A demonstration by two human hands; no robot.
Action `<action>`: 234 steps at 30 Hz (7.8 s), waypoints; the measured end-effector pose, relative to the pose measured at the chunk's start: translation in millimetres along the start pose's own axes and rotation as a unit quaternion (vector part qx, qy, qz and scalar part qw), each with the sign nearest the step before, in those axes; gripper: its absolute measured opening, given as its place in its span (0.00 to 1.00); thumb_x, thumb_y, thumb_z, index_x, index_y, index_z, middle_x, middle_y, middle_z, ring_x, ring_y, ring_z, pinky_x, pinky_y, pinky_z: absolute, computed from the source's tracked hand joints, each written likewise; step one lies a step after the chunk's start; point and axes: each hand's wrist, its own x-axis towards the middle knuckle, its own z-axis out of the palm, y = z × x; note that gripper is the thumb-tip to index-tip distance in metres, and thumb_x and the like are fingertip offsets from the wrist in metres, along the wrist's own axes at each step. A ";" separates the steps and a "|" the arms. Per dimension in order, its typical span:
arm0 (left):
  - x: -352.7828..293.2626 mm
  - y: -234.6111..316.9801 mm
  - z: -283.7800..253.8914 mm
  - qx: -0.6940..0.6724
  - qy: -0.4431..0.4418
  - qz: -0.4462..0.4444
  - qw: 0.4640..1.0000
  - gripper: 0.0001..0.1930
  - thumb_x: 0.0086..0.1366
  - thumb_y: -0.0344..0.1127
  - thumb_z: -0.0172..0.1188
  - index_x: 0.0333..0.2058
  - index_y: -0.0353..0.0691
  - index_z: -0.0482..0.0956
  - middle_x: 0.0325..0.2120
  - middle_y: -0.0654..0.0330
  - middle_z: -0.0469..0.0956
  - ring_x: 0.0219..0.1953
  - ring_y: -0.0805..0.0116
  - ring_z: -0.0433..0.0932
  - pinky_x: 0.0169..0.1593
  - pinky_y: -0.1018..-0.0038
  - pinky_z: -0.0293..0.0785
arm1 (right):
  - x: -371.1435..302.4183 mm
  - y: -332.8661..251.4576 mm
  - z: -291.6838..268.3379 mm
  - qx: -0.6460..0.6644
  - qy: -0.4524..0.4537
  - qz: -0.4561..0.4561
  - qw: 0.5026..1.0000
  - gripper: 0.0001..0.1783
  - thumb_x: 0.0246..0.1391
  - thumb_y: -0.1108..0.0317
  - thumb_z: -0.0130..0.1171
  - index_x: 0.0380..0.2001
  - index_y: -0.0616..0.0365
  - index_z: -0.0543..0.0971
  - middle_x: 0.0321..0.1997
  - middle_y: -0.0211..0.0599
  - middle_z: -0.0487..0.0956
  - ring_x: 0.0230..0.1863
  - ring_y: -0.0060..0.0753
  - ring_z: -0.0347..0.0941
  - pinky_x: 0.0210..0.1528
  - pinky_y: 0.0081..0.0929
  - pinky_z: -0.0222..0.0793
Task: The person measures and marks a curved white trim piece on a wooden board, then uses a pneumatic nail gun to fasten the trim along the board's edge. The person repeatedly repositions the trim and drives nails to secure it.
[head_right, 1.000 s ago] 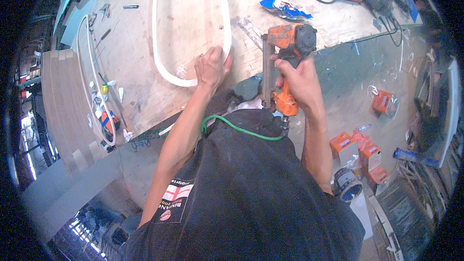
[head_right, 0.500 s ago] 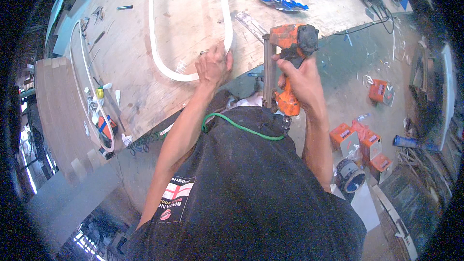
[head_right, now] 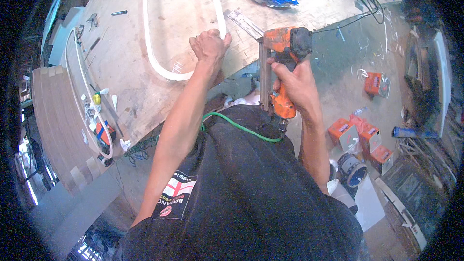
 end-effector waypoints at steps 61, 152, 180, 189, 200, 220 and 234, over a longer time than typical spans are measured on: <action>-99.3 -103.0 3.2 -0.126 0.116 0.169 0.971 0.14 0.59 0.44 0.73 0.41 0.45 0.87 0.33 0.60 0.83 0.40 0.56 0.83 0.49 0.56 0.69 | -28.2 -4.0 30.6 -0.073 -0.017 0.023 0.997 0.27 0.64 0.70 0.61 0.65 0.63 0.71 0.51 0.41 0.85 0.22 0.19 0.72 0.26 0.19 0.71; -106.1 -102.5 11.6 -0.133 0.116 0.170 0.969 0.15 0.63 0.41 0.69 0.47 0.45 0.85 0.41 0.62 0.85 0.43 0.58 0.84 0.50 0.60 0.70 | 46.8 -17.0 85.5 -0.378 -0.206 0.046 0.902 0.39 0.57 0.63 0.67 0.69 0.63 0.67 0.64 0.51 0.76 0.66 0.46 0.72 0.72 0.39 0.63; -106.9 -103.5 8.9 -0.118 0.083 0.162 0.976 0.15 0.64 0.43 0.68 0.47 0.45 0.86 0.41 0.62 0.86 0.42 0.59 0.84 0.50 0.61 0.70 | 34.3 -23.3 98.9 -0.338 -0.180 0.061 0.922 0.26 0.61 0.68 0.64 0.61 0.63 0.71 0.41 0.35 0.80 0.23 0.23 0.74 0.27 0.27 0.71; -105.1 -101.9 10.4 -0.126 0.112 0.168 0.971 0.14 0.64 0.43 0.68 0.46 0.46 0.85 0.41 0.62 0.86 0.42 0.60 0.84 0.49 0.61 0.71 | 31.3 -19.6 95.7 -0.308 -0.174 0.060 0.934 0.27 0.63 0.72 0.62 0.63 0.63 0.69 0.42 0.35 0.81 0.21 0.22 0.73 0.25 0.25 0.71; -105.0 -102.2 8.6 -0.123 0.094 0.169 0.973 0.14 0.65 0.43 0.68 0.46 0.46 0.85 0.40 0.62 0.85 0.42 0.60 0.84 0.49 0.61 0.70 | 39.5 -13.5 87.2 -0.370 -0.201 0.043 0.906 0.36 0.59 0.64 0.67 0.67 0.64 0.67 0.57 0.47 0.78 0.55 0.39 0.76 0.60 0.36 0.73; -105.3 -103.0 10.6 -0.112 0.101 0.176 0.973 0.15 0.66 0.44 0.68 0.47 0.46 0.85 0.40 0.63 0.84 0.42 0.61 0.83 0.49 0.60 0.71 | 26.5 -27.0 104.2 -0.300 -0.173 0.076 0.935 0.25 0.64 0.71 0.62 0.61 0.65 0.70 0.48 0.40 0.84 0.22 0.22 0.74 0.26 0.24 0.73; -105.8 -104.1 9.8 -0.119 0.098 0.180 0.972 0.14 0.66 0.45 0.67 0.46 0.45 0.84 0.38 0.62 0.83 0.41 0.61 0.83 0.49 0.60 0.71 | 25.8 -27.8 110.1 -0.336 -0.184 0.116 0.916 0.33 0.59 0.66 0.65 0.66 0.63 0.69 0.54 0.46 0.81 0.47 0.37 0.78 0.52 0.35 0.74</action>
